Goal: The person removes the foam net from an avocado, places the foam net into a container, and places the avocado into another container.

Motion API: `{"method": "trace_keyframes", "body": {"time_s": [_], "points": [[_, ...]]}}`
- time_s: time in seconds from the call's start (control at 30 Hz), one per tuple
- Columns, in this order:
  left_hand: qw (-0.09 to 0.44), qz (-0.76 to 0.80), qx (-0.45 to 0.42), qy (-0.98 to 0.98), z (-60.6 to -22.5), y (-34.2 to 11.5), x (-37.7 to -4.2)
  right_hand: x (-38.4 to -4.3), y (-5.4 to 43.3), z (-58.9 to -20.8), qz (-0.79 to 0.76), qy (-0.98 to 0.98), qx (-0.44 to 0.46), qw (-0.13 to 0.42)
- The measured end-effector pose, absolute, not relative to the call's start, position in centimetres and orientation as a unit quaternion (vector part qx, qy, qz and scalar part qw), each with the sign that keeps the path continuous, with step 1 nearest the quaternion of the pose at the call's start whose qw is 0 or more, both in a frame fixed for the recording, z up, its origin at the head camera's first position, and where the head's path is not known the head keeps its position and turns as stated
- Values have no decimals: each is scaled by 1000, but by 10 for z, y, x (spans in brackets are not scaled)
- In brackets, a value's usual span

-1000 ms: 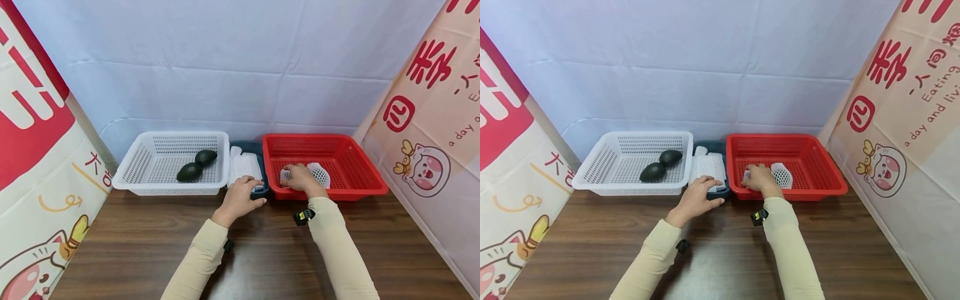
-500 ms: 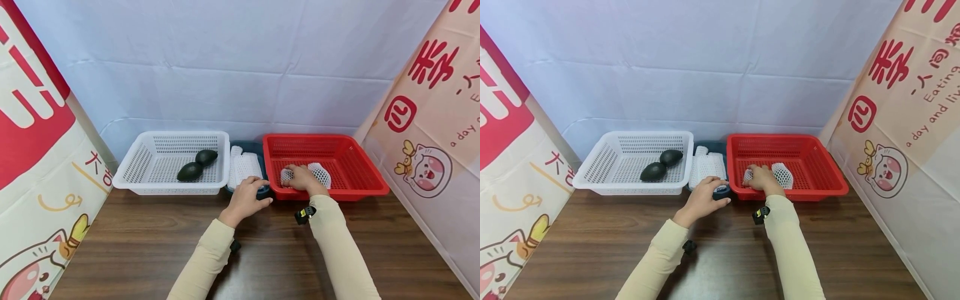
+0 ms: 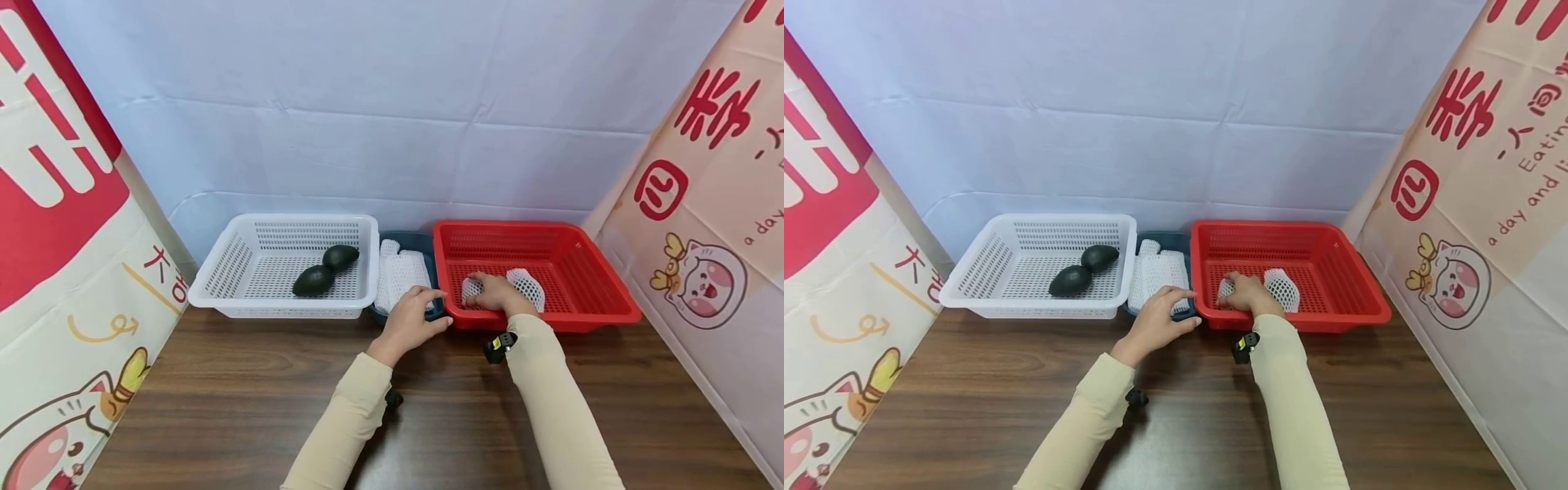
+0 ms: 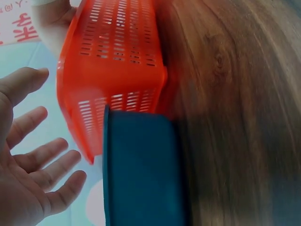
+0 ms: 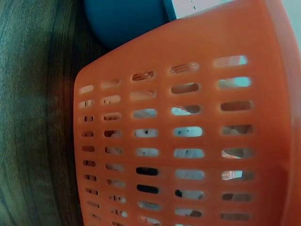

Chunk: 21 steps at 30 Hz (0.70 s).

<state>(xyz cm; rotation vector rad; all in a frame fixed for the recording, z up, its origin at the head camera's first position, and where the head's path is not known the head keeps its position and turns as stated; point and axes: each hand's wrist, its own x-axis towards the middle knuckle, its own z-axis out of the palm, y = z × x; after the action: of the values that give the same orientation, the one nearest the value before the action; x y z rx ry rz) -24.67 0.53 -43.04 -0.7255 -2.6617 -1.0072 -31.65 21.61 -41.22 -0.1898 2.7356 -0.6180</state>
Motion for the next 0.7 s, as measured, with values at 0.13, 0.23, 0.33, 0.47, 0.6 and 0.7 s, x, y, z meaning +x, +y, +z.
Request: {"method": "trace_keyframes", "body": {"time_s": [0.13,0.23,0.33,0.47,0.6,0.7], "points": [[97,-355,-254,-894,-434,12,-250,-317,218,-415,-227,957,-61,171],[101,-358,-261,-891,-436,16,-251,-318,219,-417,-235,955,-61,172],[101,-357,-261,-891,-437,18,-252,-319,220,-418,-239,953,-65,172],[95,-362,-257,-891,-438,20,-253,-320,220,-418,-245,951,-68,175],[100,-363,-255,-891,-440,22,-253,-318,219,-418,-242,952,-75,171],[108,-362,-255,-890,-442,23,-253,-317,217,-417,-239,953,-82,167]]}}
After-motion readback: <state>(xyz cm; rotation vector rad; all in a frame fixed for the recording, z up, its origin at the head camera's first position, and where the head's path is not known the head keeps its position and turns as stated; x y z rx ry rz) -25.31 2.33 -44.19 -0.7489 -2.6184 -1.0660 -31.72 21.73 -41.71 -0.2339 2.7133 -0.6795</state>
